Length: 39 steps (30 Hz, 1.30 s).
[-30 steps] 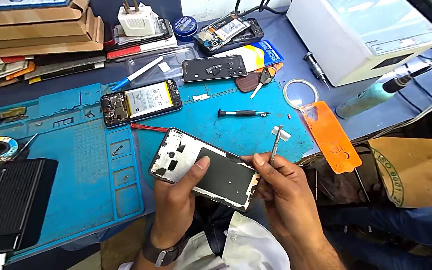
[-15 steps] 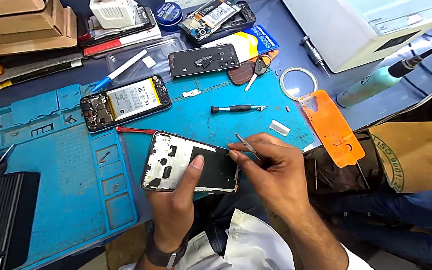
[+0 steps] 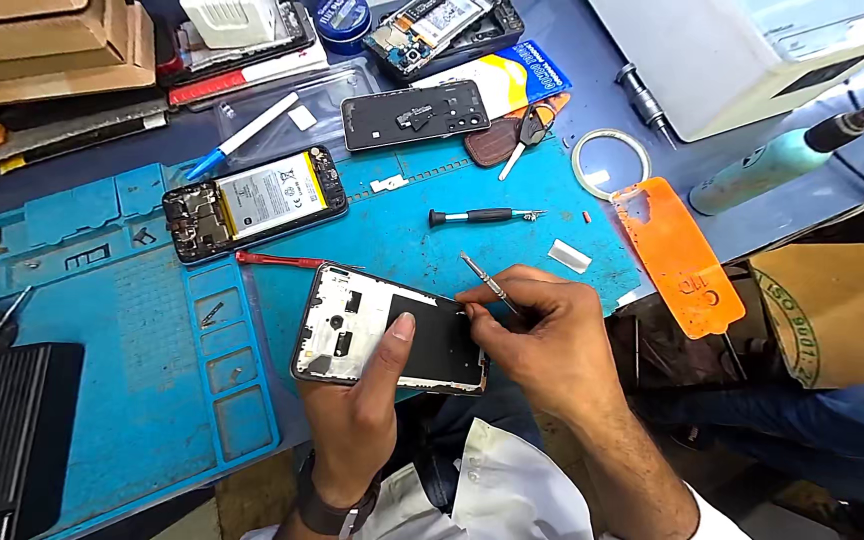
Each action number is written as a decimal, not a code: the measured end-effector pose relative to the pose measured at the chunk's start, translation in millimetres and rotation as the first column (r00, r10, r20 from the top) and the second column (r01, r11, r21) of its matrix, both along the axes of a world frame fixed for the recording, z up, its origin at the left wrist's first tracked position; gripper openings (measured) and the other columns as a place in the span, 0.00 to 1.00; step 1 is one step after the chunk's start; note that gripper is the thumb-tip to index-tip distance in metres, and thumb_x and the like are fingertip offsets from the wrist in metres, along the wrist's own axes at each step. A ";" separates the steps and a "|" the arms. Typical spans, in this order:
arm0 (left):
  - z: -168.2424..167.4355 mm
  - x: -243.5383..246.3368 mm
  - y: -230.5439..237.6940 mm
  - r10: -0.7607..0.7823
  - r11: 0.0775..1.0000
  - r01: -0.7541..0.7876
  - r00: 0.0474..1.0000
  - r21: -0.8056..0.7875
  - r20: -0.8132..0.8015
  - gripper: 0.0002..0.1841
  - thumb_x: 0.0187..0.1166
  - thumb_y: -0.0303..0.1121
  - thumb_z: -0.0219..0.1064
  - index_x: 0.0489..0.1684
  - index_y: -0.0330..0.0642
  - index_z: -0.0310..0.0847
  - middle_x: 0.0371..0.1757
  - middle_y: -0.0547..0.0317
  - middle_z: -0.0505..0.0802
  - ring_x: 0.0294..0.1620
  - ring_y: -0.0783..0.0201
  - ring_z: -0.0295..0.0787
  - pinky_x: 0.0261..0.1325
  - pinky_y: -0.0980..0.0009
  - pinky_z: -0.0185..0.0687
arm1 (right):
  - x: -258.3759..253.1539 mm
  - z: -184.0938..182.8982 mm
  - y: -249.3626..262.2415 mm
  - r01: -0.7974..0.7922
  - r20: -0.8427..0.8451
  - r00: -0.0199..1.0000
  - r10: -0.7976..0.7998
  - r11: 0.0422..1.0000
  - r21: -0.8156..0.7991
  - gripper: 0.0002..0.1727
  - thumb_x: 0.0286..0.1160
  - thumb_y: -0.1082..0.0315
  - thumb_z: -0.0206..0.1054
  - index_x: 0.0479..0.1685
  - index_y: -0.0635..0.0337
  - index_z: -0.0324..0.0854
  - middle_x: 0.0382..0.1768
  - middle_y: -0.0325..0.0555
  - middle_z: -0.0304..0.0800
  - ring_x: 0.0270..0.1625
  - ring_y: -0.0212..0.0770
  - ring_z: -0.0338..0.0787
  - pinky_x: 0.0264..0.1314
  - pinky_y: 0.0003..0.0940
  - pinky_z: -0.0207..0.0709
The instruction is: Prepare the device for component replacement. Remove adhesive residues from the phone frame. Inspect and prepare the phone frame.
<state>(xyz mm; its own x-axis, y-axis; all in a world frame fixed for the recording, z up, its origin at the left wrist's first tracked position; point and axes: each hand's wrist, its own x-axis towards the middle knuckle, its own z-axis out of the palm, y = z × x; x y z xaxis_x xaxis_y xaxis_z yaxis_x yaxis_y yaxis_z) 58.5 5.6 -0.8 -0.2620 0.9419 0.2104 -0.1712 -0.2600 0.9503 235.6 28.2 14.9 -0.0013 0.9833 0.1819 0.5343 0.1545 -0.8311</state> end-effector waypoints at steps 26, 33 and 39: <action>-0.5 -1.0 0.0 -0.038 0.999 0.038 0.998 0.021 -0.042 0.17 0.76 0.24 0.70 0.63 0.43 0.80 0.50 0.61 0.95 0.49 0.66 0.95 0.55 0.66 0.94 | 15.7 3.8 7.0 -0.117 -0.140 0.985 0.103 0.988 -0.100 0.12 0.64 0.71 0.71 0.38 0.45 0.98 0.30 0.25 0.91 0.21 0.23 0.77 0.16 0.22 0.68; -1.5 0.2 1.8 -0.023 1.000 0.024 0.998 0.017 -0.052 0.19 0.75 0.25 0.71 0.64 0.44 0.80 0.50 0.61 0.95 0.49 0.66 0.95 0.56 0.66 0.94 | 31.0 7.0 12.1 -0.249 -0.214 0.951 0.222 0.963 -0.106 0.07 0.71 0.69 0.77 0.45 0.52 0.97 0.37 0.33 0.92 0.26 0.29 0.84 0.22 0.23 0.79; -8.2 -5.9 1.6 0.037 0.999 -0.035 0.997 0.025 -0.072 0.28 0.72 0.25 0.73 0.70 0.28 0.66 0.56 0.59 0.92 0.57 0.66 0.92 0.65 0.66 0.90 | 13.1 2.1 8.6 -0.159 -0.092 0.984 0.154 0.985 -0.059 0.03 0.74 0.66 0.77 0.35 0.51 0.96 0.34 0.33 0.91 0.33 0.29 0.87 0.34 0.30 0.85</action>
<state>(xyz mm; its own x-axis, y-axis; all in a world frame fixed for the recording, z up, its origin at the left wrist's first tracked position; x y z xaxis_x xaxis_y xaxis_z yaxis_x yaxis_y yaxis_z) 52.5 7.3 -9.0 -0.2792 0.9265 0.2522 -0.0926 -0.2874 0.9533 248.7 36.8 17.0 -0.1433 0.9820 0.1232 0.4334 0.1742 -0.8842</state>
